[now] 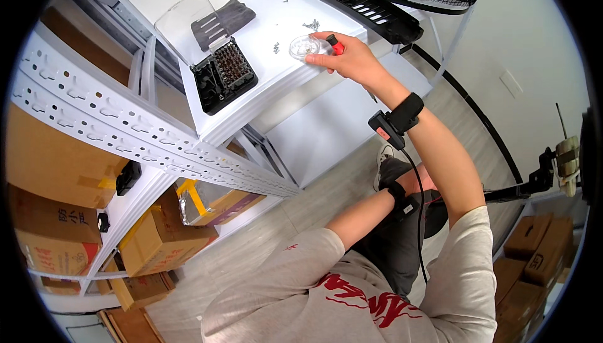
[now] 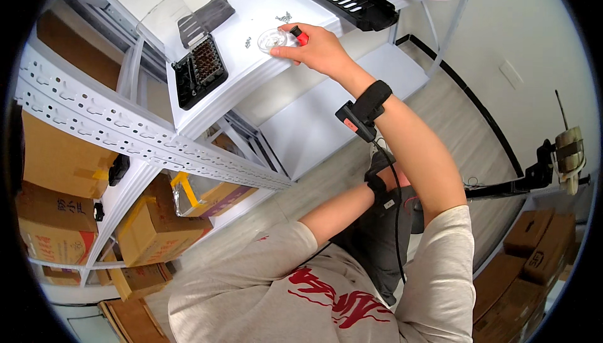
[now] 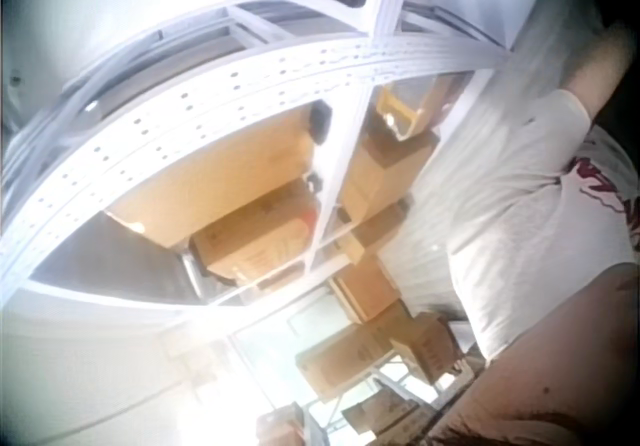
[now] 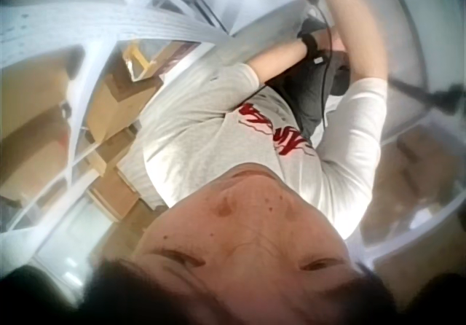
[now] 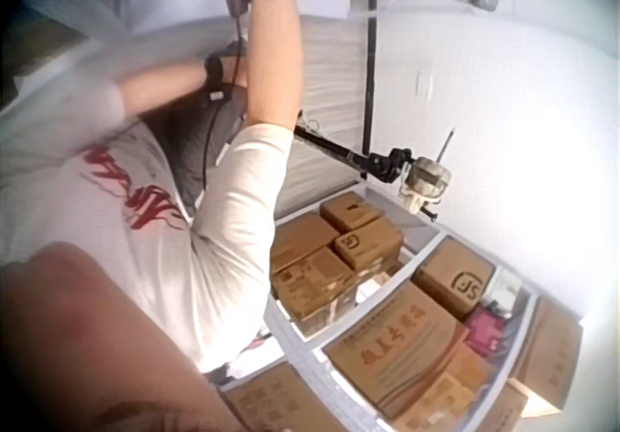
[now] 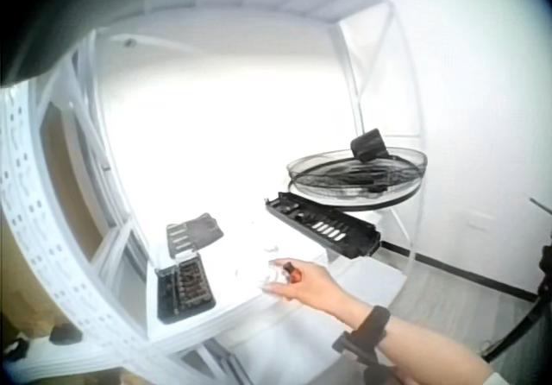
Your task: The person sits on the floor and uses a screwdriver to work on a black electronic control panel and a small white circular component. They manipulate wires and tighten screws on the components.
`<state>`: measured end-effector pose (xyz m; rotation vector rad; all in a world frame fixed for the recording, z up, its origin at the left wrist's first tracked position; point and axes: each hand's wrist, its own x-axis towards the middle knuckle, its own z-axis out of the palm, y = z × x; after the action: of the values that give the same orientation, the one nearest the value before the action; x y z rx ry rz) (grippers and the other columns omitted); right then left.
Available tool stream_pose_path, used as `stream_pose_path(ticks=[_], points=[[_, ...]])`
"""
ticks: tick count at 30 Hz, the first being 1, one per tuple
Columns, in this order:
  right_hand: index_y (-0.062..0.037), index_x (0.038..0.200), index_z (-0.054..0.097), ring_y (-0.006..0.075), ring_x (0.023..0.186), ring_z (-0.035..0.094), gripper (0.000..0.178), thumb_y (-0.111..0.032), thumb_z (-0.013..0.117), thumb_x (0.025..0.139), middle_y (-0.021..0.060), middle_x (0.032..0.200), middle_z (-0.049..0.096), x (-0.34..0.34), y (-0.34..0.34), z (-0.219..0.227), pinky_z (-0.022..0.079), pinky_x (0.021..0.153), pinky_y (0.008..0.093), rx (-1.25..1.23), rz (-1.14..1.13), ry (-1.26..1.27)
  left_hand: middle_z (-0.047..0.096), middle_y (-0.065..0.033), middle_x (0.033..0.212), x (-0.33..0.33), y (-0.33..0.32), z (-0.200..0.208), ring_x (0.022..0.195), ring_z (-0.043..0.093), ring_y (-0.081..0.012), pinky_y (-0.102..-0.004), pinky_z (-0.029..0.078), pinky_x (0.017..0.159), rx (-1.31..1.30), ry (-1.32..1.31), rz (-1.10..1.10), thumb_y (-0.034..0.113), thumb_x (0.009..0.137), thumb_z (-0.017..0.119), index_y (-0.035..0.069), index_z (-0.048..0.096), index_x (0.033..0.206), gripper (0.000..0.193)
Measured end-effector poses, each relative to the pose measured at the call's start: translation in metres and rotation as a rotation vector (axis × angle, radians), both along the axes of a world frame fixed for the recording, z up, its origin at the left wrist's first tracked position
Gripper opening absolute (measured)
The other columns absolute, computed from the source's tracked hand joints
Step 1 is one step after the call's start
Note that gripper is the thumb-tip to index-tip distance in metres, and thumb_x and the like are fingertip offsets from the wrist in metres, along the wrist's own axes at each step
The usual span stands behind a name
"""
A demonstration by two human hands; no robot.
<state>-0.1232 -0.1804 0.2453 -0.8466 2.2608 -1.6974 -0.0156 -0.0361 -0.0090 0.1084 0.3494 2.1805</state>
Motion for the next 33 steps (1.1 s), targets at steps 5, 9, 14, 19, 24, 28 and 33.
stream_pose_path(ticks=[5, 9, 14, 19, 24, 28, 33], points=[[-0.0048, 0.137, 0.058, 0.0057, 0.055, 0.057, 0.076, -0.048, 0.081, 0.079, -0.001, 0.073, 0.061, -0.005, -0.002, 0.004, 0.041, 0.049, 0.0217, 0.058, -0.015, -0.04, 0.053, -0.0104, 0.145, -0.003, -0.006, -0.012, 0.13, 0.053, -0.0262, -0.0494, 0.043, 0.106, 0.032, 0.025, 0.029, 0.044, 0.104, 0.046, 0.006, 0.049, 0.14, 0.052], [-0.0025, 0.14, 0.054, 0.0057, 0.056, 0.059, 0.081, -0.048, 0.081, 0.079, 0.0001, 0.073, 0.062, -0.009, -0.004, 0.002, 0.042, 0.047, 0.0216, 0.097, 0.002, -0.05, 0.053, -0.01, 0.145, -0.003, -0.009, -0.026, 0.131, 0.053, -0.0261, -0.0494, 0.043, 0.106, 0.007, 0.166, 0.116, 0.043, 0.104, 0.045, 0.006, 0.047, 0.141, 0.052], [-0.0003, 0.141, 0.052, 0.0067, 0.059, 0.062, 0.084, -0.047, 0.082, 0.078, 0.0017, 0.076, 0.062, -0.008, -0.002, -0.001, 0.043, 0.047, 0.0219, 0.056, -0.001, 0.028, 0.054, -0.0089, 0.143, -0.006, -0.014, -0.03, 0.128, 0.055, -0.0265, -0.0499, 0.045, 0.104, -0.325, 0.885, 0.342, 0.041, 0.104, 0.045, 0.008, 0.047, 0.141, 0.05], [-0.0087, 0.139, 0.057, 0.0075, 0.06, 0.062, 0.075, -0.046, 0.082, 0.079, -0.0008, 0.072, 0.055, 0.005, 0.001, 0.003, 0.042, 0.048, 0.023, 0.038, -0.008, 0.056, 0.057, -0.009, 0.139, -0.007, -0.024, -0.026, 0.126, 0.056, -0.0269, -0.0464, 0.046, 0.103, -0.527, 1.088, 0.418, 0.033, 0.096, 0.063, 0.006, 0.048, 0.139, 0.053], [-0.0179, 0.13, 0.065, 0.0049, 0.06, 0.058, 0.053, -0.042, 0.077, 0.085, -0.0049, 0.063, 0.051, 0.026, 0.057, 0.01, 0.038, 0.049, 0.0226, 0.111, -0.065, 0.064, 0.065, -0.0071, 0.118, -0.013, -0.025, 0.01, 0.109, 0.062, -0.0211, -0.0384, 0.049, 0.093, -0.845, 1.609, 0.654, 0.016, 0.085, 0.072, 0.004, 0.058, 0.119, 0.039], [-0.0139, 0.115, 0.072, 0.0048, 0.06, 0.056, 0.033, -0.036, 0.072, 0.09, -0.0046, 0.059, 0.048, 0.062, 0.126, -0.002, 0.038, 0.051, 0.0226, 0.2, -0.132, 0.02, 0.07, -0.0046, 0.104, -0.011, -0.025, 0.021, 0.098, 0.064, -0.0146, -0.032, 0.051, 0.086, -0.781, 1.33, 0.5, 0.005, 0.08, 0.073, 0.004, 0.064, 0.11, 0.031], [-0.0067, 0.104, 0.073, 0.0059, 0.061, 0.055, 0.024, -0.027, 0.071, 0.091, -0.0039, 0.063, 0.052, 0.103, 0.226, -0.051, 0.041, 0.055, 0.0247, 0.183, -0.367, 0.001, 0.064, -0.0098, 0.113, -0.024, -0.006, 0.007, 0.105, 0.066, -0.0291, -0.0435, 0.057, 0.085, -0.252, 0.061, 0.058, 0.023, 0.103, 0.05, 0.003, 0.056, 0.123, 0.029]])
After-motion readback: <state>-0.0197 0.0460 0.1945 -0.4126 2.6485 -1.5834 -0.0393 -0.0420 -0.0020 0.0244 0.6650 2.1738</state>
